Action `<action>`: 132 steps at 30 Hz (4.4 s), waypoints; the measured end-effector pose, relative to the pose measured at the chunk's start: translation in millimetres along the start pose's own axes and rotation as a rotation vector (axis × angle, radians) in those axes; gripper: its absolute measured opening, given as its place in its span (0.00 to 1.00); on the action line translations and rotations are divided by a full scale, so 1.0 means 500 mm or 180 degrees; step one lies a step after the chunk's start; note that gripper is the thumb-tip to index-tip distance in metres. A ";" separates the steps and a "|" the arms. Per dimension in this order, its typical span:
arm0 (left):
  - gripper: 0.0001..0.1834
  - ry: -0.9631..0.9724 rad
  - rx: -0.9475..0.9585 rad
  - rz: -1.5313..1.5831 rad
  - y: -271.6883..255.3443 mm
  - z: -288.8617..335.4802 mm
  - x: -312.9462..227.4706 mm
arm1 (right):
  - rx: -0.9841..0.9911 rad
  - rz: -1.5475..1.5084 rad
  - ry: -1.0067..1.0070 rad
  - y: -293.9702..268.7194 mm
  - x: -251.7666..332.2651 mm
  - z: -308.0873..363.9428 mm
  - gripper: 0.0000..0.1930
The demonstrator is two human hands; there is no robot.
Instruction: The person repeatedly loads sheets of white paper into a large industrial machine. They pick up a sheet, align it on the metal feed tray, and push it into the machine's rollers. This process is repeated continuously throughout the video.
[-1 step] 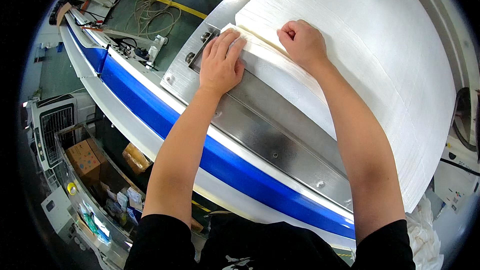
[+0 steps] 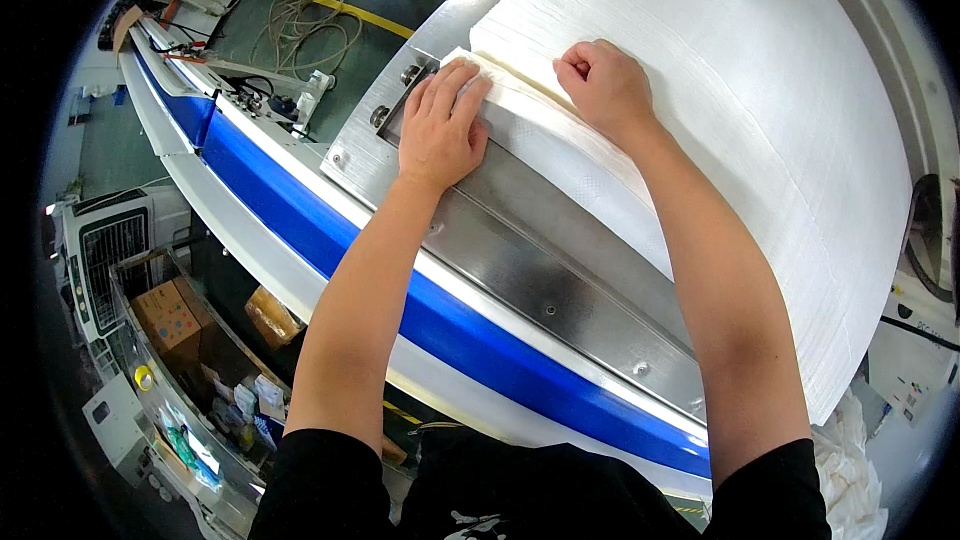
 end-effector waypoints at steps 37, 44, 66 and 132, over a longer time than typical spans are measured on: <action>0.22 0.0518 0.1904 -0.1213 0.047 -0.075 -0.022 | -0.0250 0.0772 0.1438 -0.238 -0.341 0.573 0.18; 0.19 0.0789 0.3379 -0.2177 0.110 -0.086 -0.034 | -0.0051 0.0911 0.2011 -0.304 -0.426 0.654 0.25; 0.28 0.0245 0.0374 -0.0100 -0.012 -0.017 0.004 | -0.0101 0.0520 0.0247 -0.235 -0.122 0.339 0.11; 0.33 -0.0034 0.0050 -0.0105 -0.016 0.015 0.007 | -0.0170 0.0218 -0.1788 0.004 0.104 0.083 0.04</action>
Point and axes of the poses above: each hand's wrist, its own z-axis away from the middle knuckle, its own y-axis out of the palm, x = y × z, the point moved 9 cm from there along -z, towards the middle knuckle, and after that the axes turned 4 degrees about y, right-handed, at the moved point
